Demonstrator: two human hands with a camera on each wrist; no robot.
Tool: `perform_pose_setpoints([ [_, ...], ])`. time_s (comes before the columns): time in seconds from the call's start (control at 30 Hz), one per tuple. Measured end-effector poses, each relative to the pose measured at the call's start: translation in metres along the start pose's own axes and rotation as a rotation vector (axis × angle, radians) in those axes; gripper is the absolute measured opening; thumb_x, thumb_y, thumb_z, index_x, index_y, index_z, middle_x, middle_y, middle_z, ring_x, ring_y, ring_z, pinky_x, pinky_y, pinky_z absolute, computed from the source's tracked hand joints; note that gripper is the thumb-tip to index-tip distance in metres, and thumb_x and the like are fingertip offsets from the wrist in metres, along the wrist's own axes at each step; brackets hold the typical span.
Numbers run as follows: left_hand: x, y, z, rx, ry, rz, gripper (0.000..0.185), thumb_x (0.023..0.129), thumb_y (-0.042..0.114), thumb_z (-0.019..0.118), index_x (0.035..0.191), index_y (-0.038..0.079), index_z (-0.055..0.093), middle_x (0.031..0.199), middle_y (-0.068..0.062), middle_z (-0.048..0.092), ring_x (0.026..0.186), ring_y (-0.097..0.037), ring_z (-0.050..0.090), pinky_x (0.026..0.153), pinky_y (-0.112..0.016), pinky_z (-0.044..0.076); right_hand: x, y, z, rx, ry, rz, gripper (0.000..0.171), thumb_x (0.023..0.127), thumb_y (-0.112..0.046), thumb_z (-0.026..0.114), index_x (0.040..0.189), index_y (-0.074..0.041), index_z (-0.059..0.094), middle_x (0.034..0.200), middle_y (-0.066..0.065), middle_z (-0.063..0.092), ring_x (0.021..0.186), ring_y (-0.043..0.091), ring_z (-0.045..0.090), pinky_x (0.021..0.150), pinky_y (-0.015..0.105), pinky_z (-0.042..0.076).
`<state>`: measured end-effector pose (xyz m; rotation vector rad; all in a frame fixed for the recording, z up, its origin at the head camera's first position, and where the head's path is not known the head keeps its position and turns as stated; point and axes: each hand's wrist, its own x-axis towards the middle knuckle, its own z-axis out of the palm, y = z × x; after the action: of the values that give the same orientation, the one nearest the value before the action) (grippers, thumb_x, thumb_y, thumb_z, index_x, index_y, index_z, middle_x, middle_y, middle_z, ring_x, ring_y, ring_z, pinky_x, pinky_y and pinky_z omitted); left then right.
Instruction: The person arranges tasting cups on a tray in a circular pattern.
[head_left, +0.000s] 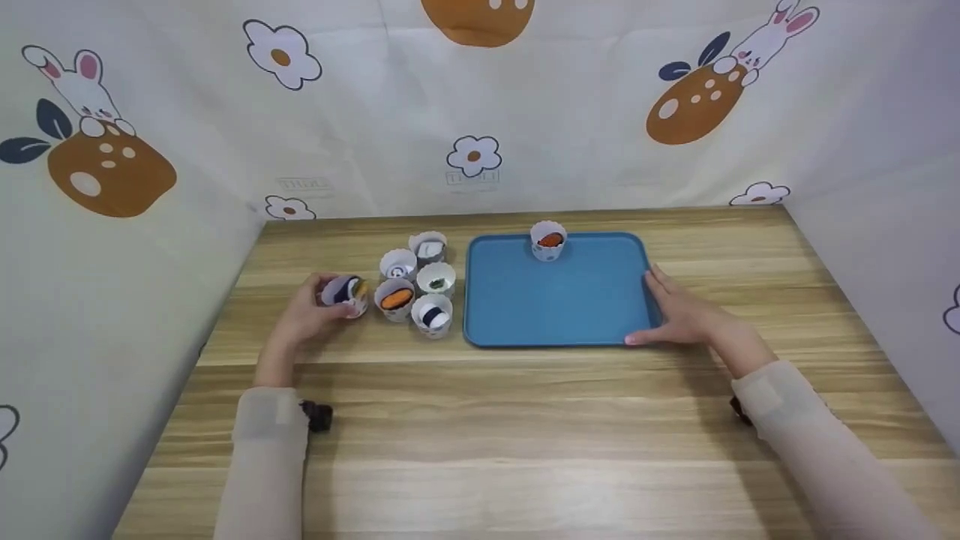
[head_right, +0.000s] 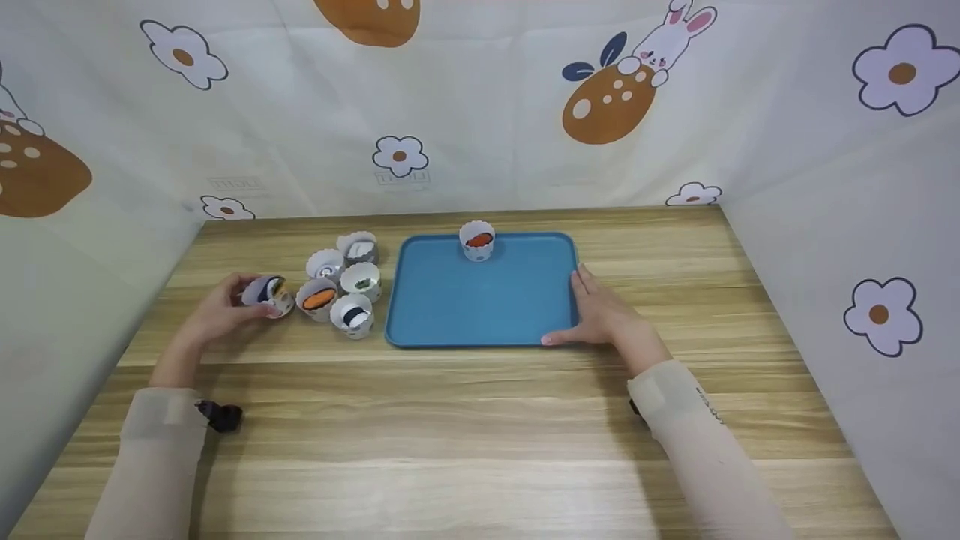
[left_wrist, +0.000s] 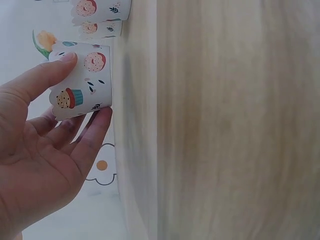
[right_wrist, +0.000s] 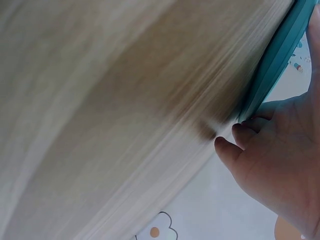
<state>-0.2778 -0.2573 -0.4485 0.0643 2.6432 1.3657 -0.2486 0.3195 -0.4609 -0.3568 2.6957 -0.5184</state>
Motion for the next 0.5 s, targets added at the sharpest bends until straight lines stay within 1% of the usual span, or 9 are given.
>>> perform_pose_setpoints([
  [0.27, -0.003, 0.005, -0.002, 0.014, 0.01, 0.022, 0.068, 0.086, 0.009, 0.071, 0.142, -0.01, 0.037, 0.142, -0.033, 0.045, 0.134, -0.043, 0.042, 0.118, -0.052, 0.03, 0.0, -0.001, 0.0, 0.002, 0.002, 0.005, 0.132, 0.075, -0.071, 0.07, 0.157, 0.004, -0.001, 0.165, 0.025, -0.01, 0.151, 0.05, 0.004, 0.12, 0.062, 0.015],
  [0.5, -0.005, 0.011, -0.004, 0.019, 0.016, 0.024, 0.07, 0.086, 0.011, 0.072, 0.142, -0.011, 0.037, 0.141, -0.033, 0.046, 0.131, -0.042, 0.044, 0.115, -0.05, 0.034, -0.001, -0.002, -0.001, -0.012, 0.001, 0.003, 0.132, 0.076, -0.071, 0.07, 0.156, 0.006, 0.0, 0.165, 0.028, -0.008, 0.15, 0.051, 0.009, 0.12, 0.062, 0.019],
])
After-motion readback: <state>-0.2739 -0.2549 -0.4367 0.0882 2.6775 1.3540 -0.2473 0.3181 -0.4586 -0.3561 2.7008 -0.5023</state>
